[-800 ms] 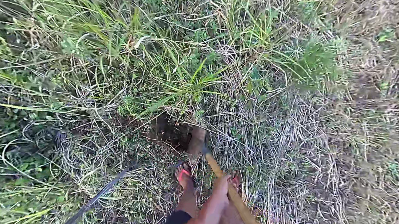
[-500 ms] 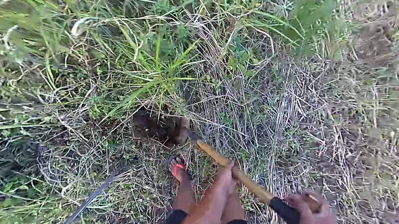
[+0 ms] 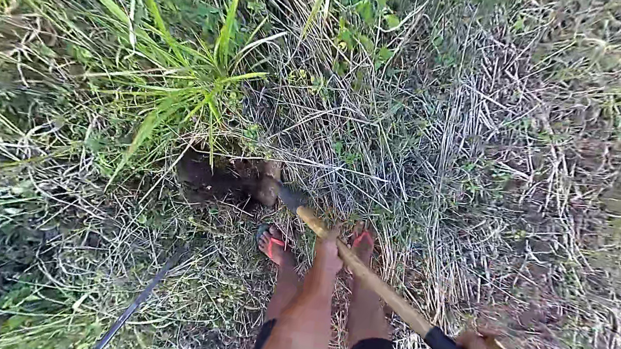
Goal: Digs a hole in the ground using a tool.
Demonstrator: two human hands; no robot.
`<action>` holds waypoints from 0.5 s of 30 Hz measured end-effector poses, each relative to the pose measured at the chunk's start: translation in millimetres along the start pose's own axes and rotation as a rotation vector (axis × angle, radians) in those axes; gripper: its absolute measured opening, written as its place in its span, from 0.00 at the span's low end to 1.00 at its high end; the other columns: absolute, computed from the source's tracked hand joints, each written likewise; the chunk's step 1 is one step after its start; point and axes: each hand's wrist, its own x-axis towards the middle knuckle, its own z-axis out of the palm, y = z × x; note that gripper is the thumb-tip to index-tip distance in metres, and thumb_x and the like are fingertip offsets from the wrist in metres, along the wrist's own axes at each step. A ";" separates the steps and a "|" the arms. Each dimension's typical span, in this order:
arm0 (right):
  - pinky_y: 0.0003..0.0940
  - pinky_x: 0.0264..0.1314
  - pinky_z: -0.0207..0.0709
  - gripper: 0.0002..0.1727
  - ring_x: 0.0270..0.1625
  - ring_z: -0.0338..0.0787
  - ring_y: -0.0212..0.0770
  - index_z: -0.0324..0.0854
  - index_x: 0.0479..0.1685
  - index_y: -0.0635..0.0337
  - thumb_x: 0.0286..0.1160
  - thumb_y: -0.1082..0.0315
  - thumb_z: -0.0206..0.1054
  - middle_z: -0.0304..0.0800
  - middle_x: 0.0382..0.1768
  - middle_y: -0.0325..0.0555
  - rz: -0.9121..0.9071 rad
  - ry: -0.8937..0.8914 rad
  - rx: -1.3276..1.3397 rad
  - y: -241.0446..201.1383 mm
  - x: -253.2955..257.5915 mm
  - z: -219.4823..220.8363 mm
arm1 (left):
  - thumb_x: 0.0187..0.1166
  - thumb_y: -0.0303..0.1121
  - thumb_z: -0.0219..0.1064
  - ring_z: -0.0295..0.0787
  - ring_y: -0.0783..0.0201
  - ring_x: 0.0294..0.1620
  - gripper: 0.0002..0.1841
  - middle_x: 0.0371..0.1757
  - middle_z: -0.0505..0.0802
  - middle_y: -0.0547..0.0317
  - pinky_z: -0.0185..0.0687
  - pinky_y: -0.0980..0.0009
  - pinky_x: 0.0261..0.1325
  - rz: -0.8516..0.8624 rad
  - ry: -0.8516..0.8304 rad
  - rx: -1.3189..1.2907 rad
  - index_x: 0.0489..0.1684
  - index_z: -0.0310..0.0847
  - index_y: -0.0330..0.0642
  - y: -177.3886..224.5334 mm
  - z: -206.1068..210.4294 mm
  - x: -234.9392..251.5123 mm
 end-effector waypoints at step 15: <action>0.38 0.42 0.92 0.19 0.33 0.93 0.34 0.81 0.53 0.69 0.62 0.69 0.72 0.92 0.35 0.43 -0.415 -0.315 0.024 -73.3 -91.4 12.8 | 0.85 0.31 0.56 0.81 0.60 0.20 0.06 0.22 0.82 0.55 0.85 0.61 0.26 0.333 0.041 -0.238 0.40 0.73 0.38 140.3 -106.9 -125.4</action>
